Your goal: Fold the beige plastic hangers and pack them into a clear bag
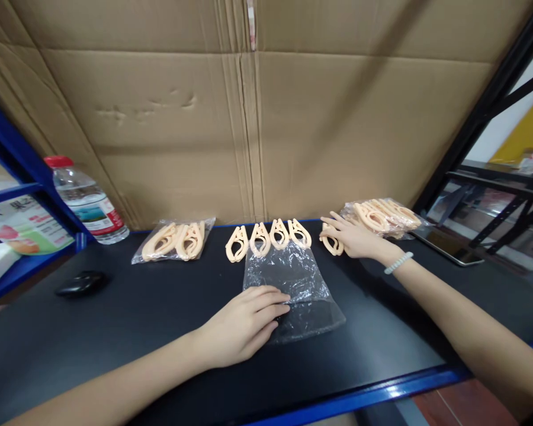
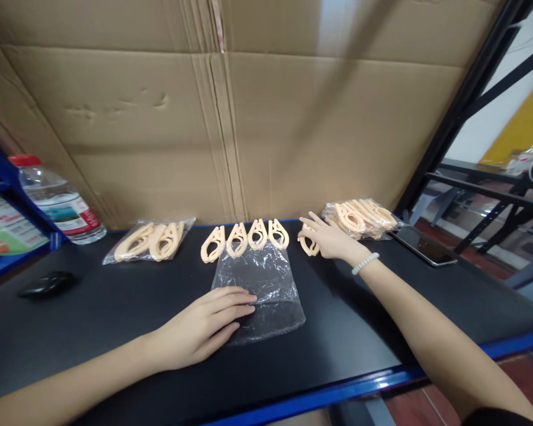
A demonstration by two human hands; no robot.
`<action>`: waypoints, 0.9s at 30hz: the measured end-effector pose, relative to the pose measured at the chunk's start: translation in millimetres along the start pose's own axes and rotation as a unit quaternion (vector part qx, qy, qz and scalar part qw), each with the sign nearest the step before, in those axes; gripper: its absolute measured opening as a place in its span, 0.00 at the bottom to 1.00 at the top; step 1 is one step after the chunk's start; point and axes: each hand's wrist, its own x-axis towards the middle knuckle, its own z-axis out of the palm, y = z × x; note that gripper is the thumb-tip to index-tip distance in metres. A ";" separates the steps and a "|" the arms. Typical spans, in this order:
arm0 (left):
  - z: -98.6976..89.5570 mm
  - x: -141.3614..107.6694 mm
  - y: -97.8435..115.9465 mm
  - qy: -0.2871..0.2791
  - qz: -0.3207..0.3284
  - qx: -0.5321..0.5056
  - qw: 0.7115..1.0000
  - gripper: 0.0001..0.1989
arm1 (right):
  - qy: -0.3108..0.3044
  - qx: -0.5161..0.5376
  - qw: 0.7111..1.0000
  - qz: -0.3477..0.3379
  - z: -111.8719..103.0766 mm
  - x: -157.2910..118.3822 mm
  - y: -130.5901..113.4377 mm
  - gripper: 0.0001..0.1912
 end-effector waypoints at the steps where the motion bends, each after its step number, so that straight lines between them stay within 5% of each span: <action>1: -0.6 -0.2 0.3 0.004 0.002 -0.001 1.000 0.17 | -0.006 0.009 1.000 0.001 -3.9 -4.4 -0.9 0.36; 14: -0.8 -3.4 -0.8 -0.007 -0.018 0.004 1.000 0.18 | -0.068 0.145 0.986 0.050 -33.6 -29.3 -20.3 0.22; 20: 0.8 -3.1 -1.3 -0.012 -0.022 0.010 1.000 0.19 | 0.004 0.158 0.987 -0.015 -52.1 -30.3 -30.6 0.14; 27: 0.1 -1.6 0.8 -0.008 -0.025 0.010 1.000 0.19 | 0.168 0.140 0.972 -0.085 -62.9 -36.5 -112.2 0.11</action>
